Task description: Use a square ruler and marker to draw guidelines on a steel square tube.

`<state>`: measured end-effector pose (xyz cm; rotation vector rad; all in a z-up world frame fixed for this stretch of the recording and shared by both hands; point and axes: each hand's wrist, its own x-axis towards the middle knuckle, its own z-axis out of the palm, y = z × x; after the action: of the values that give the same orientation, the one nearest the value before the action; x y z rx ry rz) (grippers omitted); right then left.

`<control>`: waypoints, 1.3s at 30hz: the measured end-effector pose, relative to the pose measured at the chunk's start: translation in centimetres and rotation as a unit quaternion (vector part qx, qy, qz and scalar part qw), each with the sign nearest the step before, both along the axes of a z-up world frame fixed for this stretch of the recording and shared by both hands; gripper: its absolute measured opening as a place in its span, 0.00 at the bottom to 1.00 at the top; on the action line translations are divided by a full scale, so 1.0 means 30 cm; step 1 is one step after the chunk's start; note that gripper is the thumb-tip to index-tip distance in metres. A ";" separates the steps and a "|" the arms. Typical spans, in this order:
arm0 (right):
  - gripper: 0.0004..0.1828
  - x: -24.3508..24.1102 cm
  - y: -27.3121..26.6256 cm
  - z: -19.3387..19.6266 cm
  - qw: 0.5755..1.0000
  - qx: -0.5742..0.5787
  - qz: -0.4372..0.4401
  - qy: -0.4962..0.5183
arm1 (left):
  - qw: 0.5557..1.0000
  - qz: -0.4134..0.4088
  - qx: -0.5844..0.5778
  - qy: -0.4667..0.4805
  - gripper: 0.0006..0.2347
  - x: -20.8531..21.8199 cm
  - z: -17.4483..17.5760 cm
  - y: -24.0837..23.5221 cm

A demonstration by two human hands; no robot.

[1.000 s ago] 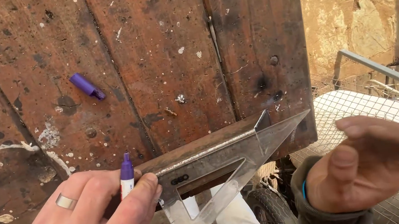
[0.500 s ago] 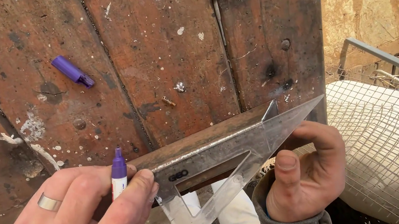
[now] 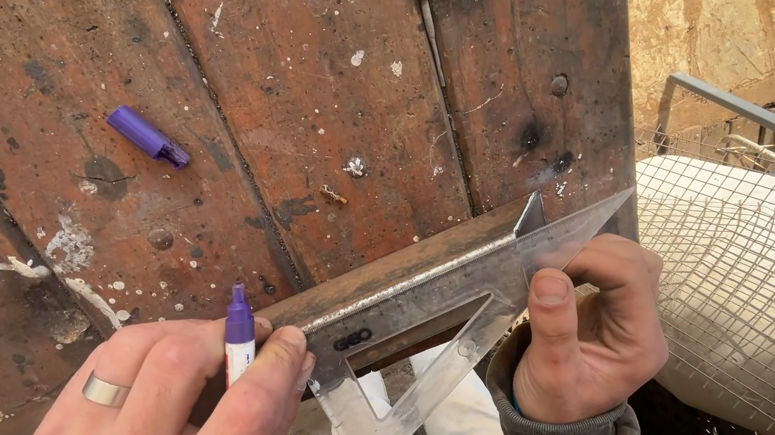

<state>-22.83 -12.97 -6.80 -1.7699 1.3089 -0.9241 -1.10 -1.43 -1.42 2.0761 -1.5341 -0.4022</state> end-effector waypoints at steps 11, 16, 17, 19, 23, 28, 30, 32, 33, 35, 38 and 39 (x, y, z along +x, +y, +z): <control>0.16 -0.001 0.004 -0.011 1.000 -0.006 -0.008 -0.018 | 1.000 -0.003 -0.005 -0.003 0.09 -0.001 -0.005 0.003; 0.17 -0.003 0.005 -0.015 1.000 -0.007 -0.008 -0.020 | 1.000 0.000 -0.006 -0.004 0.09 -0.001 -0.004 0.001; 0.17 -0.004 0.006 -0.015 1.000 -0.007 -0.007 -0.021 | 1.000 -0.003 -0.013 -0.007 0.09 -0.001 -0.006 0.004; 0.17 -0.002 0.004 -0.016 1.000 -0.008 -0.006 -0.024 | 1.000 -0.001 -0.010 -0.004 0.09 -0.002 -0.004 0.004; 0.18 -0.002 0.003 -0.018 1.000 -0.010 -0.004 -0.029 | 1.000 -0.002 -0.011 -0.002 0.10 -0.001 -0.006 0.007; 0.17 0.012 -0.001 -0.013 0.999 -0.018 -0.005 -0.027 | 1.000 -0.009 -0.022 -0.007 0.10 0.005 -0.004 0.001; 0.17 0.013 -0.003 -0.010 0.999 -0.022 -0.004 -0.028 | 1.000 -0.011 -0.024 -0.007 0.10 0.005 0.000 -0.003; 0.17 0.002 0.000 -0.017 0.999 -0.024 -0.002 -0.026 | 1.000 -0.006 -0.026 -0.008 0.09 0.004 0.004 -0.007; 0.17 0.007 -0.003 -0.012 0.999 -0.023 -0.001 -0.027 | 1.000 -0.006 -0.025 -0.009 0.09 0.005 0.005 -0.011; 0.17 0.017 -0.007 -0.003 0.999 -0.028 0.002 -0.017 | 0.999 -0.007 -0.040 -0.013 0.08 0.006 0.008 -0.015; 0.17 0.000 0.001 -0.021 0.999 -0.032 0.006 -0.021 | 0.999 -0.003 -0.040 -0.009 0.09 0.007 0.011 -0.012; 0.17 -0.001 -0.001 -0.021 0.999 -0.031 0.008 -0.023 | 0.999 -0.001 -0.039 -0.010 0.09 0.008 0.012 -0.013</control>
<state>-22.85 -12.99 -7.43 -1.7930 1.2485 -1.0007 -0.85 -1.82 -1.05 2.0255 -1.5391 -0.3174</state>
